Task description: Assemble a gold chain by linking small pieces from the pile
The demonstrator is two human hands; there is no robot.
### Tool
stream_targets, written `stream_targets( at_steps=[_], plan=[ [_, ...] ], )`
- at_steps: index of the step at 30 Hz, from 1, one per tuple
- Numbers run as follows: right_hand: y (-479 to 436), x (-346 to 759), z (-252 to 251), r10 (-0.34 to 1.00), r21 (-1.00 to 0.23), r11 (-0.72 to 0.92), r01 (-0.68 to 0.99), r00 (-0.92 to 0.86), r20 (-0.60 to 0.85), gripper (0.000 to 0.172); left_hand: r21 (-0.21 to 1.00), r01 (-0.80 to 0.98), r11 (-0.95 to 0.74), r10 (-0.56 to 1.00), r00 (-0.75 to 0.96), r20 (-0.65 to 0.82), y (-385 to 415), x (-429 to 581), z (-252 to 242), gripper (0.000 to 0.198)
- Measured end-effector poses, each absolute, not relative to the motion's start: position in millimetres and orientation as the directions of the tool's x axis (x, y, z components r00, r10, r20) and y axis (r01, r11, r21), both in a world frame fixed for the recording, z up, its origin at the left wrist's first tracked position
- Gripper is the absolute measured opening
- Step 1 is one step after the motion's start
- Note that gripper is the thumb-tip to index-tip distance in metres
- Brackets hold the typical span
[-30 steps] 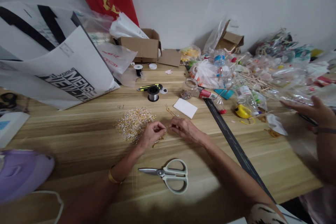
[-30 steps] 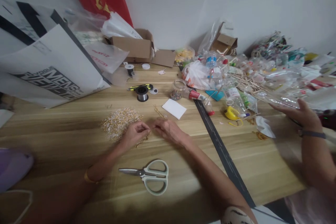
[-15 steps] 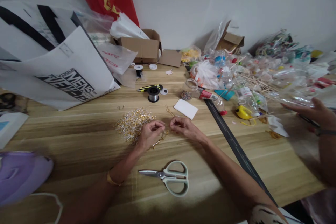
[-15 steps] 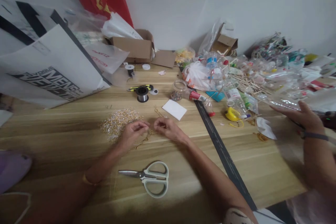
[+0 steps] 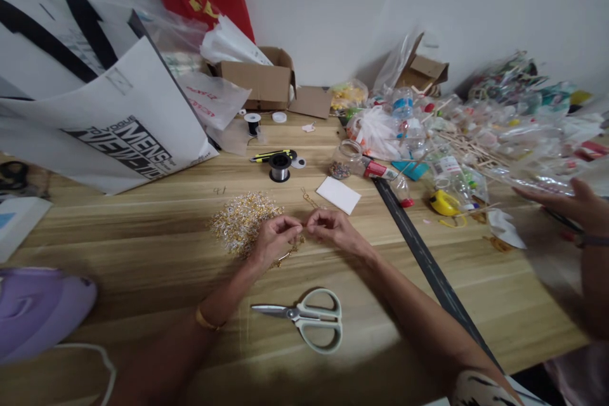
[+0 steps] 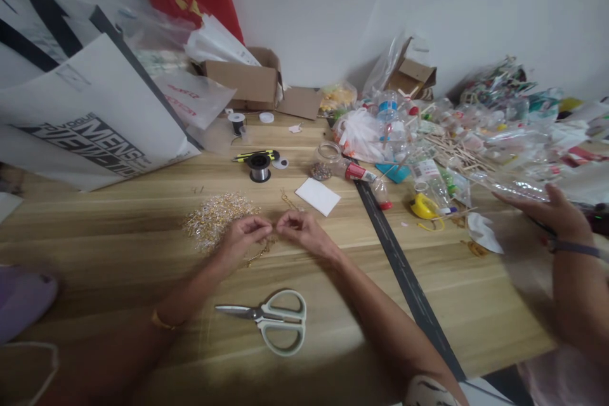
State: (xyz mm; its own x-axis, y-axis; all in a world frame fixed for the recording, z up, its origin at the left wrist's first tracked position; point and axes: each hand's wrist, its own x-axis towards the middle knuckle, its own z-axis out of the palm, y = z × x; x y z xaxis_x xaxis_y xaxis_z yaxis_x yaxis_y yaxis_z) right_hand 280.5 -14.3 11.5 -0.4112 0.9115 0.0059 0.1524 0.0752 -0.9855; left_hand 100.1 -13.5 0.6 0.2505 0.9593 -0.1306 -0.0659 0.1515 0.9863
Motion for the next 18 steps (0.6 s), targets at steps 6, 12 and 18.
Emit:
stream_targets(
  at_steps=[6, 12, 18],
  plan=[
    [-16.3, 278.0, 16.3, 0.905, -0.931, 0.230, 0.282, -0.415, 0.098, 0.023, 0.995, -0.010, 0.099, 0.934, 0.345, -0.089, -13.9, 99.3, -5.0, 0.015],
    [-11.5, 282.7, 11.2, 0.912, -0.921, 0.229, 0.316, -0.400, 0.090, 0.020, 0.989, -0.021, 0.144, 0.932, 0.340, -0.128, -14.8, 98.4, -3.7, 0.017],
    [-8.4, 286.1, 7.0, 0.909, -0.892, 0.260, 0.369, -0.405, 0.097, 0.016, 0.992, -0.003, 0.123, 0.936, 0.333, -0.115, -13.4, 97.7, -7.0, 0.016]
  ],
)
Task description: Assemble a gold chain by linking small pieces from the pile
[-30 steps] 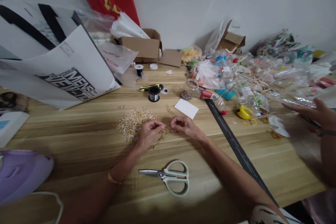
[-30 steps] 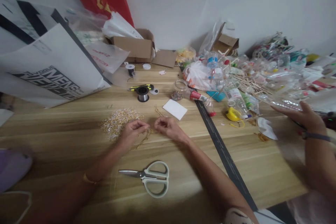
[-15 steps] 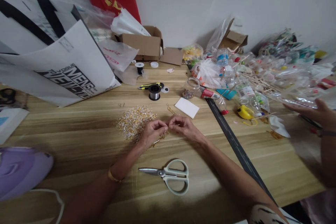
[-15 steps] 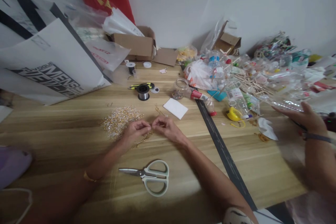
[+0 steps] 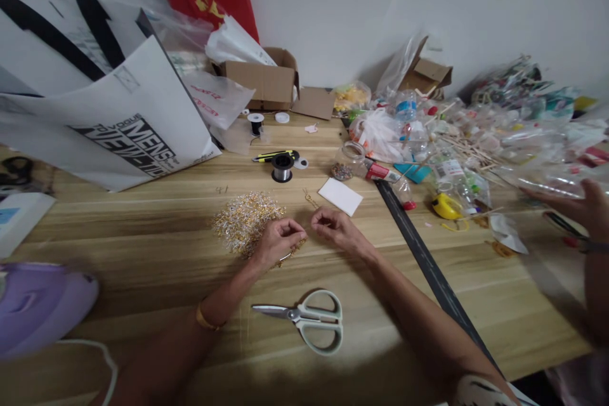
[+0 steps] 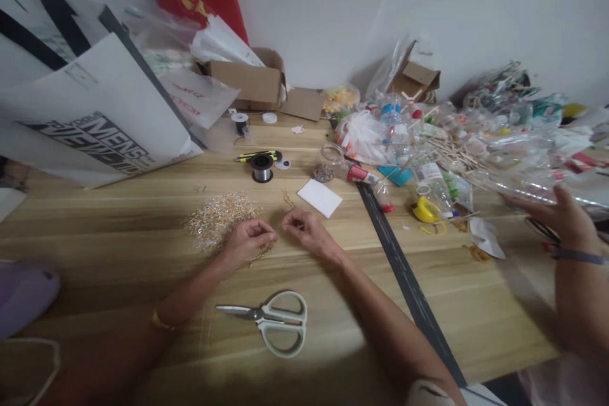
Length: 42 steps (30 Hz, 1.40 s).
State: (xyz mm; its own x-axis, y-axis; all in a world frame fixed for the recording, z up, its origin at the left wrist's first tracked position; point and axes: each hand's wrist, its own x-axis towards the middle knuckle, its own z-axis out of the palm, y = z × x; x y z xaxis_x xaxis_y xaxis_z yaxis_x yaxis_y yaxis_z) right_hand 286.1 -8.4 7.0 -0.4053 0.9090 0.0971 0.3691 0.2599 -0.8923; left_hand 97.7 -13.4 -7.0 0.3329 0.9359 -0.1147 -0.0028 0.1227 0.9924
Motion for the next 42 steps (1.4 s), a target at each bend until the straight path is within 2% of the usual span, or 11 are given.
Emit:
stream_targets(
  at_steps=[8, 13, 20, 30, 36, 42],
  plan=[
    [-13.3, 285.2, 15.9, 0.908, -0.808, 0.315, 0.499, -0.406, 0.103, 0.008, 0.989, -0.006, 0.145, 0.944, 0.300, -0.137, -13.1, 97.4, -4.9, 0.013],
    [-21.0, 280.5, 23.0, 0.908, -0.783, 0.322, 0.532, -0.408, 0.096, 0.027, 0.991, -0.015, 0.133, 0.942, 0.313, -0.122, -14.0, 96.7, -3.8, 0.013],
    [-24.1, 273.0, 18.7, 0.888, -0.772, 0.357, 0.526, -0.448, 0.105, 0.011, 0.992, -0.039, 0.123, 0.943, 0.316, -0.104, -13.9, 96.5, -5.0, 0.015],
    [-22.8, 276.5, 22.2, 0.865, -0.701, 0.410, 0.584, -0.491, 0.097, 0.011, 0.981, -0.081, 0.176, 0.950, 0.275, -0.147, -15.6, 96.9, 0.1, 0.016],
    [-25.4, 275.7, 27.4, 0.877, -0.735, 0.372, 0.567, -0.474, 0.078, 0.010, 0.970, -0.156, 0.188, 0.952, 0.272, -0.141, -13.6, 94.7, -5.4, 0.018],
    [-22.7, 277.1, 24.9, 0.878, -0.792, 0.323, 0.518, -0.476, 0.047, 0.011, 0.907, -0.336, 0.255, 0.953, 0.247, -0.176, -10.2, 94.7, -20.9, 0.024]
  ],
)
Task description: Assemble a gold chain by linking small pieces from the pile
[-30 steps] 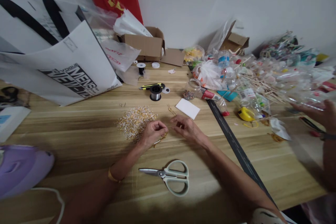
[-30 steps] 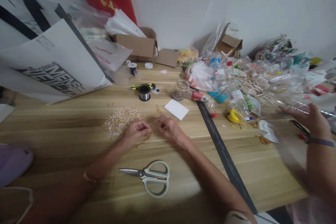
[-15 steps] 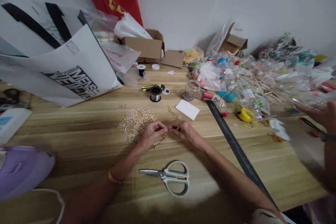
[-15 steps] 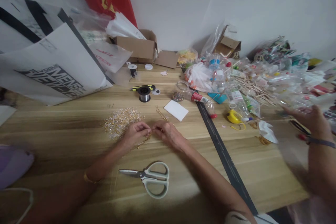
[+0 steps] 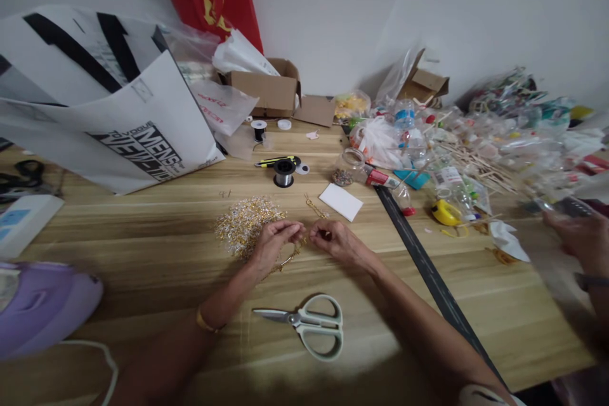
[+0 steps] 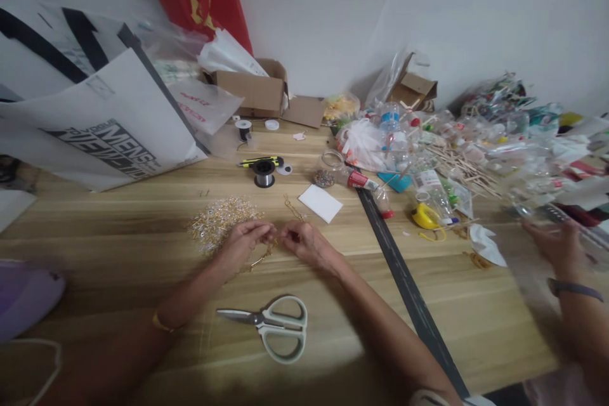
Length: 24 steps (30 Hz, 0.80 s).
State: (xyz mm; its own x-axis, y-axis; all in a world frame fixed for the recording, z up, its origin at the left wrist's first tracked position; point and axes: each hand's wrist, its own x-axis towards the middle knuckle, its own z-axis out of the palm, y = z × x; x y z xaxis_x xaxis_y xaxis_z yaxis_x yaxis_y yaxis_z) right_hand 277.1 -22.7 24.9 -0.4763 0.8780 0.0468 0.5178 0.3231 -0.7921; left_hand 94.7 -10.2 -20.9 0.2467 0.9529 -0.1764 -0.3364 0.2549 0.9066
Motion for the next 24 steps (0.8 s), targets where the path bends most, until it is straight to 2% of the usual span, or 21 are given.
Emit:
stream_targets(
  at_steps=[5, 14, 24],
  plan=[
    [-21.0, 278.5, 22.3, 0.885, -0.803, 0.295, 0.517, -0.464, 0.027, 0.012, 0.880, -0.385, 0.280, 0.947, 0.263, -0.186, -10.6, 94.9, -18.3, 0.023],
    [-19.6, 278.6, 22.7, 0.877, -0.768, 0.370, 0.522, -0.469, 0.104, 0.012, 0.979, -0.111, 0.171, 0.947, 0.294, -0.133, -15.7, 96.2, 0.0, 0.016],
    [-19.8, 280.3, 23.7, 0.872, -0.738, 0.389, 0.551, -0.480, 0.101, 0.013, 0.990, -0.059, 0.131, 0.974, 0.195, -0.117, -15.1, 96.7, -2.2, 0.013]
  ],
)
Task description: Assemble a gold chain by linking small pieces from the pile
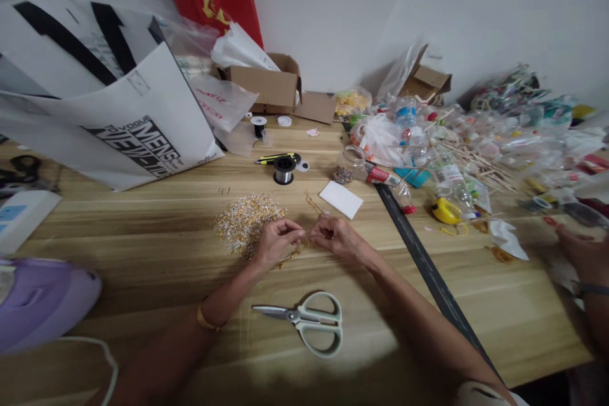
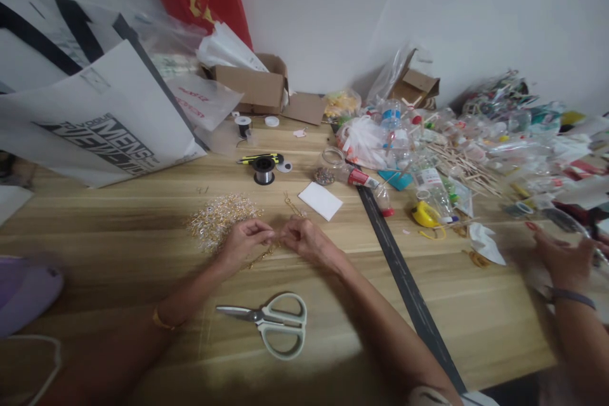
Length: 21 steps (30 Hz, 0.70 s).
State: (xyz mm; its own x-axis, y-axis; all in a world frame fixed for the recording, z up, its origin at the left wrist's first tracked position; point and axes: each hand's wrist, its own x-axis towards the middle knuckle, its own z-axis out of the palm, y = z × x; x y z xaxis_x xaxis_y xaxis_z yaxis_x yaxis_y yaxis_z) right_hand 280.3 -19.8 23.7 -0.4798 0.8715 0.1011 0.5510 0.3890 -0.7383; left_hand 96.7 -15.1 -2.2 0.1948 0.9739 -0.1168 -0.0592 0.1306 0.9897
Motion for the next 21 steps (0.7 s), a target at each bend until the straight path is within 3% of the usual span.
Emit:
stream_targets(
  at_steps=[5, 14, 21],
  plan=[
    [-17.6, 281.9, 22.3, 0.887, -0.767, 0.343, 0.542, -0.457, 0.074, 0.016, 0.996, 0.051, 0.078, 0.979, 0.185, -0.086, -13.4, 93.4, -1.7, 0.010],
    [-14.3, 285.7, 17.1, 0.886, -0.787, 0.320, 0.527, -0.460, 0.052, 0.018, 0.920, 0.348, -0.182, 0.931, 0.362, 0.048, -7.0, 82.8, 2.0, 0.008],
    [-14.4, 285.8, 17.0, 0.891, -0.790, 0.297, 0.536, -0.453, 0.028, 0.015, 0.898, 0.385, -0.211, 0.885, 0.465, 0.009, 0.3, 77.0, -4.5, 0.013]
  ],
)
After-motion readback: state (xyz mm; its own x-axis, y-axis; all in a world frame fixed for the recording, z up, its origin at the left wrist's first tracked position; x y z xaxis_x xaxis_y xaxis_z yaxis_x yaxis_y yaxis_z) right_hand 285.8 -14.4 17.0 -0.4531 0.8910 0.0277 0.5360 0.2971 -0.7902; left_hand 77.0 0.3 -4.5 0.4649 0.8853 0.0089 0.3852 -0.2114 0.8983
